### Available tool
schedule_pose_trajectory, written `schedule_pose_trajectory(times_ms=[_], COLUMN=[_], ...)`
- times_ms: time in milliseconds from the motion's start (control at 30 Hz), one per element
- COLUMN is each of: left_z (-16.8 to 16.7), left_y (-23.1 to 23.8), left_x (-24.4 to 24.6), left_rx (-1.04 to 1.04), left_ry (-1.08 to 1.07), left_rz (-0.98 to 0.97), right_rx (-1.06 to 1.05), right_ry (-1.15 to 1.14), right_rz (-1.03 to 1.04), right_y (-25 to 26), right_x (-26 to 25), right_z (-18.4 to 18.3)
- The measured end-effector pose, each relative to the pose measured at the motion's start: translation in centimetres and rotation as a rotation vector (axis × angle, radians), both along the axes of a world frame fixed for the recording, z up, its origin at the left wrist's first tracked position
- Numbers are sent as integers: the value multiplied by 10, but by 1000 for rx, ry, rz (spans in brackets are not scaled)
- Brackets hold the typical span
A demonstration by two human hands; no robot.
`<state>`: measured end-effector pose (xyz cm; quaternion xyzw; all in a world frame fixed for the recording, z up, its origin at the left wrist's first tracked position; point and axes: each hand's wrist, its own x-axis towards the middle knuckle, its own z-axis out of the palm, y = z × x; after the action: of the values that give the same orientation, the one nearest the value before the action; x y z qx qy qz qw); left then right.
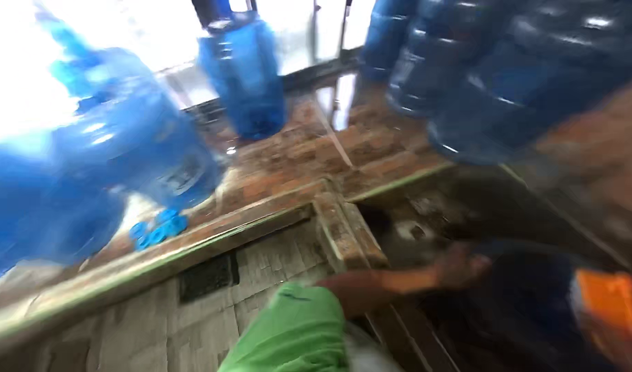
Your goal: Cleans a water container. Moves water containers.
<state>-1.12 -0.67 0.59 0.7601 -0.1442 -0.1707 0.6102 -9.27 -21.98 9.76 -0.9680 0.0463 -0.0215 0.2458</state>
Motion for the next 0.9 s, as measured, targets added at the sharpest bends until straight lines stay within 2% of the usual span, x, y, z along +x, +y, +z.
schedule_pose_trajectory(times_ms=[67,133,167,233,300,367,433,500,533,600,667,733,800,867,900], left_z=[8,6,-2,-23,-26,-26,-27,-26,-28,-27,-17,1,22,35,40], left_y=[-2,-14,-18,-16,-7,-6,-14,-19,-16,-2,-2,-26,-64,-90,-100], left_x=[-12,-24,-19,8,28,25,17,28,36,47,54,64,70,64,60], left_rx=[90,134,135,113,109,115,95,134,171,226,281,325,466,661,714], left_ry=[-29,2,17,37,44,12,-4,-44,-64,-81,-63,-30,-121,-305,-370], left_rz=[-94,-156,-178,-178,-217,-280,-295,-293,-308,-393,-443,-425,-361,-397,-436], right_rx=[7,44,50,2,9,55,112,79,81,97,101,99,132,175,175], right_ry=[-69,-31,37,165,268,229,217,228,250,250,219,234,277,293,275], right_rz=[-258,-434,-448,-339,-244,-315,-372,-275,-214,-202,-304,-258,-39,101,66], right_y=[-13,14,34,53,22,-14,7,43,41,0,-25,9,48,24,-7], right_x=[10,16,17,11,8,11,13,5,-1,-11,-11,-15,-24,-35,-46], right_z=[17,19,18,5,9,20,17,5,5,13,21,11,7,-1,0])
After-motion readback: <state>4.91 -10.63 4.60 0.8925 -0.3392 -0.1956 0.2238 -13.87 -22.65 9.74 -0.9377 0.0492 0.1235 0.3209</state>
